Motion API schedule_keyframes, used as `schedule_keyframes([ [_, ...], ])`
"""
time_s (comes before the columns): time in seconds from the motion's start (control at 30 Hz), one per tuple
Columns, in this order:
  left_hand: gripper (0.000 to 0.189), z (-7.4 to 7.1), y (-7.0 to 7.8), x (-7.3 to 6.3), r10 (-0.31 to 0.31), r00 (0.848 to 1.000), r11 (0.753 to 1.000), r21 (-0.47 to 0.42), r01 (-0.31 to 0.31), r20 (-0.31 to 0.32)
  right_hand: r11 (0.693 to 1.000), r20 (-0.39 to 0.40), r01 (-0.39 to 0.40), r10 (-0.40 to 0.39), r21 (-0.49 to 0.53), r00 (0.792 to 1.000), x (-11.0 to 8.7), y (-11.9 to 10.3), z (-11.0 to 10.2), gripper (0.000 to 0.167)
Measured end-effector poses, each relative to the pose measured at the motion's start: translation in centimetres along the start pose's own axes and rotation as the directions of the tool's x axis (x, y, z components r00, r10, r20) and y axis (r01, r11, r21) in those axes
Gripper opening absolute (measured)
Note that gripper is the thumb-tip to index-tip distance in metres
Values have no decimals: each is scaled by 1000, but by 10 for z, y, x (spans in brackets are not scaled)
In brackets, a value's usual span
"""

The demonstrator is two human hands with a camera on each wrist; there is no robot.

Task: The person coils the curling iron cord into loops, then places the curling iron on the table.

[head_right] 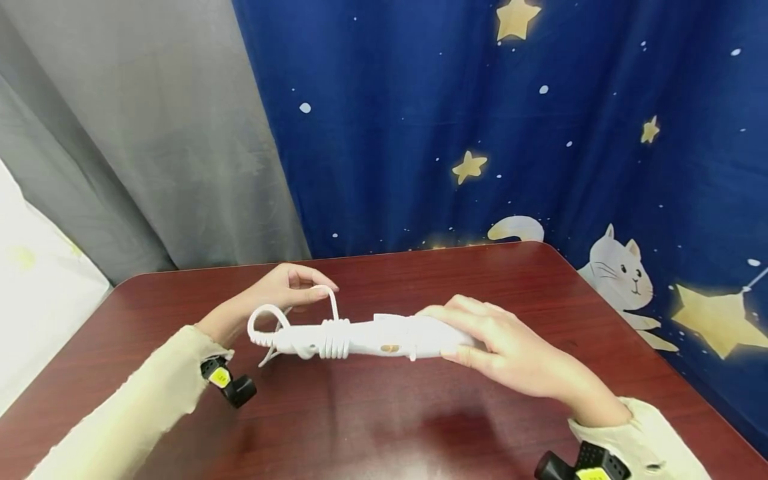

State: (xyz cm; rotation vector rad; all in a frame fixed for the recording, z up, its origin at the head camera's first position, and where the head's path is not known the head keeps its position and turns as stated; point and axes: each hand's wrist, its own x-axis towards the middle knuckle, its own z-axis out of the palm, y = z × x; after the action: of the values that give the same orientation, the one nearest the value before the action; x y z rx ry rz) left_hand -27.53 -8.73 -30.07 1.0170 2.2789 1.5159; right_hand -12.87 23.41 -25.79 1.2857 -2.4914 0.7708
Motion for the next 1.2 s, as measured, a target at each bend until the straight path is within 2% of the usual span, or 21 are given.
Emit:
schedule_keyframes([
  [0.2,15,-11,7,3,-15,999,988,155,7,47,998,106,18,-13,-53,994,0,1,4,45],
  [0.37,12,-13,15,4,17,993,968,246,-45,116,995,183,21,-3,-98,983,3,2,10,41],
  [0.57,12,-7,37,-1,-31,987,972,235,-7,156,971,238,5,54,-240,970,10,2,19,36],
  [0.73,6,3,59,-11,-41,981,976,219,-2,188,930,266,-82,186,-359,946,17,-1,26,37],
  [0.8,5,7,67,-15,-35,981,976,219,-8,192,911,258,-112,228,-398,939,18,-1,29,37],
  [0.9,5,12,75,-21,-43,983,975,221,2,180,882,216,-144,263,-448,940,19,3,33,37],
  [1.1,9,15,81,-36,-115,982,974,210,82,152,806,88,-196,293,-558,952,21,13,37,38],
  [1.2,15,16,80,-43,-137,980,977,181,110,142,778,21,-228,295,-586,955,22,17,38,39],
])
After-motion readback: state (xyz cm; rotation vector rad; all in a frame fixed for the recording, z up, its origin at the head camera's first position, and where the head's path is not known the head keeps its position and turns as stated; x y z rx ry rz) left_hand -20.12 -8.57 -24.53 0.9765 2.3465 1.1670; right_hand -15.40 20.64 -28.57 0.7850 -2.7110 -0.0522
